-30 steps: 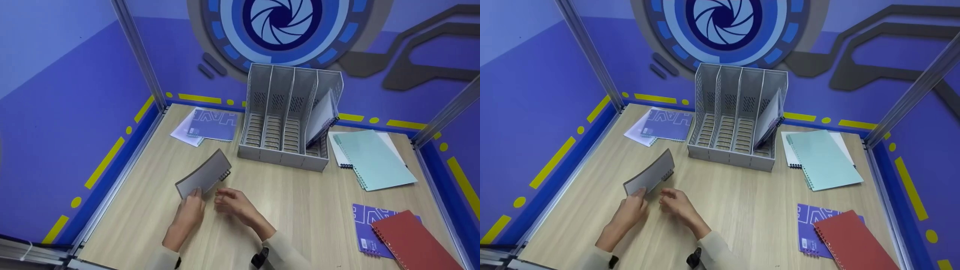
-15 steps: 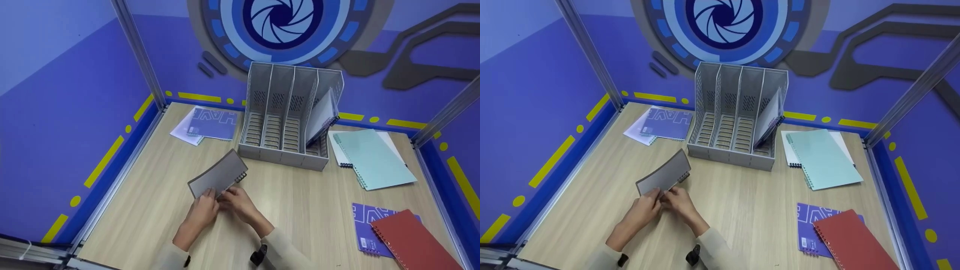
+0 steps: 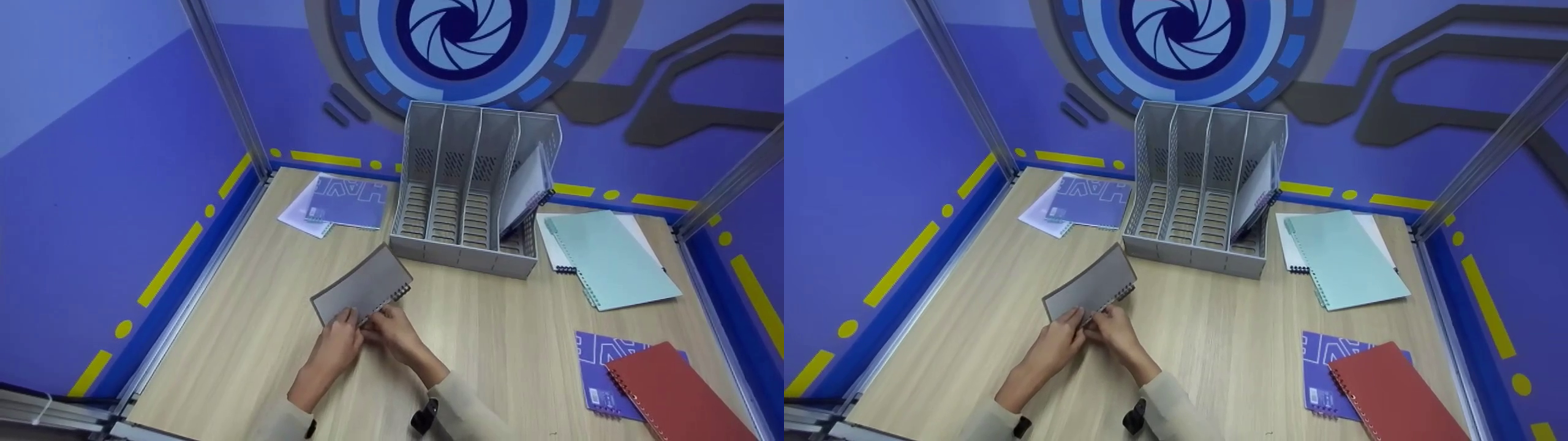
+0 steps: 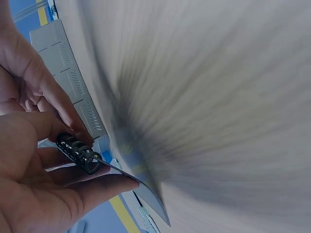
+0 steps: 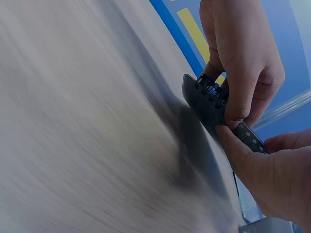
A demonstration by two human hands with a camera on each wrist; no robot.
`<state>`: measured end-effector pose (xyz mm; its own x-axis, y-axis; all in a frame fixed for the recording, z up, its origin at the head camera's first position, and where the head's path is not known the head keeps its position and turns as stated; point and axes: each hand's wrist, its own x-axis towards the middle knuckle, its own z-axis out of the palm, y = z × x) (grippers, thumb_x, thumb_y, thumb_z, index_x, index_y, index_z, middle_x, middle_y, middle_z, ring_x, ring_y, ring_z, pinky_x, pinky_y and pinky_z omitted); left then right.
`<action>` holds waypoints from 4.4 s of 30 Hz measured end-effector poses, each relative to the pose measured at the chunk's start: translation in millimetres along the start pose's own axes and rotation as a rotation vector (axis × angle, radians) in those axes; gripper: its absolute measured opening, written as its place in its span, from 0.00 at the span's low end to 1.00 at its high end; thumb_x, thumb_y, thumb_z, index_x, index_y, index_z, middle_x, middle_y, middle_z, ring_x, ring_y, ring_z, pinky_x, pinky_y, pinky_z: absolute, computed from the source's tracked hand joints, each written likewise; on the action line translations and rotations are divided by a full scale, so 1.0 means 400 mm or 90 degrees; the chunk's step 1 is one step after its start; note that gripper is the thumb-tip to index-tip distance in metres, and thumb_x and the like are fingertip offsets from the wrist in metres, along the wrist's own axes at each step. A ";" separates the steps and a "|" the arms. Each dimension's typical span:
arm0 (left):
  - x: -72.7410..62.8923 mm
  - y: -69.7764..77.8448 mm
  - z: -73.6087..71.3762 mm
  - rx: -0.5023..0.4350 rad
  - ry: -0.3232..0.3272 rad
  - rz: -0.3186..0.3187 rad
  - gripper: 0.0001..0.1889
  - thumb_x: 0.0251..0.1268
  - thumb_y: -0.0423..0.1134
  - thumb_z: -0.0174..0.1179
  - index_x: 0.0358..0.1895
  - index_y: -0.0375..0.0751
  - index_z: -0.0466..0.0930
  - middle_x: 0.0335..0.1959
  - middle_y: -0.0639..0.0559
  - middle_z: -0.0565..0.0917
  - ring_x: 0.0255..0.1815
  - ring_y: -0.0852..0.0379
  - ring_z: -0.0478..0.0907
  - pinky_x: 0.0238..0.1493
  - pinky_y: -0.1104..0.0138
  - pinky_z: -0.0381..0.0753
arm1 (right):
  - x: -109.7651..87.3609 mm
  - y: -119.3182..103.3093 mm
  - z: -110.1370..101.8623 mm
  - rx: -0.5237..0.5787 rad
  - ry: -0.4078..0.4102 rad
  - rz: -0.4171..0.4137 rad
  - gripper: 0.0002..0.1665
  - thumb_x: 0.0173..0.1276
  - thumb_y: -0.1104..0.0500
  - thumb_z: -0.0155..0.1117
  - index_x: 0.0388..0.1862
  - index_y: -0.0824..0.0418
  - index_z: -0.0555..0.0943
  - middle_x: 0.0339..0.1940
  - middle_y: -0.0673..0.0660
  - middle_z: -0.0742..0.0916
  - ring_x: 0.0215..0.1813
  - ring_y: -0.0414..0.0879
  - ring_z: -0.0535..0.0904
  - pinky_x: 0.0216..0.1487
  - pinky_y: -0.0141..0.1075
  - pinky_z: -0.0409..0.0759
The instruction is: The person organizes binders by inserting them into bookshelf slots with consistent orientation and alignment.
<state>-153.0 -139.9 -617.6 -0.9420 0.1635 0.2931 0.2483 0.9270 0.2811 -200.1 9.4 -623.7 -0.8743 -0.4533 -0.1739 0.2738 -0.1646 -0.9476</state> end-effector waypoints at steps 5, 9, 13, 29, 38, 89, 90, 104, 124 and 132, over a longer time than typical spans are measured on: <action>0.005 0.005 -0.003 0.020 0.007 -0.027 0.21 0.63 0.36 0.68 0.57 0.29 0.80 0.53 0.37 0.82 0.50 0.40 0.83 0.36 0.52 0.85 | -0.003 0.001 -0.005 0.003 0.010 -0.025 0.25 0.79 0.66 0.47 0.72 0.74 0.67 0.63 0.69 0.81 0.58 0.53 0.84 0.56 0.43 0.83; 0.010 0.010 -0.007 0.026 0.000 -0.048 0.24 0.65 0.41 0.69 0.61 0.35 0.79 0.60 0.40 0.80 0.56 0.40 0.82 0.37 0.50 0.85 | -0.005 -0.002 -0.015 -0.014 0.005 -0.046 0.24 0.82 0.65 0.46 0.73 0.71 0.68 0.66 0.68 0.78 0.62 0.56 0.82 0.59 0.43 0.81; 0.016 0.013 -0.014 0.021 -0.021 -0.050 0.25 0.68 0.46 0.68 0.64 0.38 0.79 0.64 0.41 0.78 0.59 0.40 0.80 0.40 0.50 0.85 | -0.010 -0.008 -0.031 -0.028 0.008 -0.060 0.24 0.82 0.64 0.46 0.72 0.70 0.69 0.65 0.67 0.80 0.62 0.57 0.81 0.58 0.42 0.81; 0.106 0.026 -0.035 -0.023 0.035 -0.020 0.20 0.69 0.35 0.62 0.62 0.37 0.80 0.65 0.42 0.79 0.60 0.40 0.79 0.45 0.50 0.85 | -0.043 -0.069 -0.114 -0.074 0.070 -0.122 0.21 0.81 0.62 0.51 0.66 0.72 0.74 0.61 0.69 0.82 0.59 0.59 0.82 0.56 0.42 0.82; 0.204 0.040 -0.004 -0.091 0.044 -0.042 0.21 0.71 0.34 0.58 0.65 0.35 0.77 0.67 0.42 0.77 0.60 0.40 0.79 0.46 0.50 0.84 | -0.093 -0.114 -0.193 0.004 0.167 -0.135 0.19 0.79 0.70 0.45 0.63 0.80 0.70 0.60 0.75 0.79 0.58 0.58 0.83 0.57 0.43 0.82; 0.648 0.036 0.057 -0.221 -0.250 -0.225 0.14 0.68 0.22 0.48 0.26 0.42 0.64 0.24 0.52 0.64 0.27 0.54 0.64 0.27 0.66 0.64 | 0.012 -0.354 -0.469 -0.138 0.496 -0.163 0.22 0.84 0.59 0.43 0.67 0.70 0.72 0.63 0.65 0.80 0.64 0.52 0.79 0.62 0.35 0.77; 0.646 0.034 0.055 -0.225 -0.250 -0.230 0.13 0.68 0.22 0.48 0.27 0.41 0.64 0.24 0.52 0.64 0.28 0.54 0.65 0.28 0.65 0.64 | 0.020 -0.356 -0.471 -0.167 0.502 -0.150 0.21 0.84 0.58 0.43 0.65 0.69 0.74 0.61 0.65 0.81 0.63 0.52 0.80 0.61 0.35 0.78; 0.629 0.043 0.057 -0.261 -0.200 -0.252 0.07 0.69 0.24 0.49 0.32 0.37 0.70 0.28 0.50 0.68 0.31 0.52 0.67 0.31 0.64 0.68 | 0.188 -0.388 -0.512 -0.526 0.592 -0.189 0.14 0.78 0.65 0.49 0.39 0.75 0.77 0.40 0.76 0.84 0.43 0.69 0.80 0.48 0.59 0.74; 0.615 0.088 0.072 -0.182 -0.168 -0.304 0.12 0.73 0.26 0.48 0.27 0.40 0.70 0.25 0.50 0.69 0.28 0.53 0.67 0.30 0.62 0.70 | 0.273 -0.370 -0.511 -0.255 0.532 -0.023 0.19 0.77 0.67 0.44 0.57 0.75 0.77 0.41 0.62 0.80 0.37 0.48 0.73 0.37 0.35 0.73; 0.620 0.077 0.068 -0.174 -0.188 -0.282 0.16 0.72 0.26 0.46 0.23 0.43 0.65 0.23 0.52 0.66 0.26 0.55 0.65 0.26 0.63 0.66 | 0.293 -0.366 -0.529 -0.033 0.494 -0.042 0.23 0.81 0.69 0.38 0.70 0.74 0.66 0.40 0.57 0.73 0.26 0.39 0.64 0.34 0.31 0.69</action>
<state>-385.1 -61.7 -561.0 -0.9821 -0.0960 -0.1618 -0.1710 0.8143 0.5547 -427.3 165.9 -562.1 -0.9238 0.3010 -0.2365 0.2093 -0.1200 -0.9705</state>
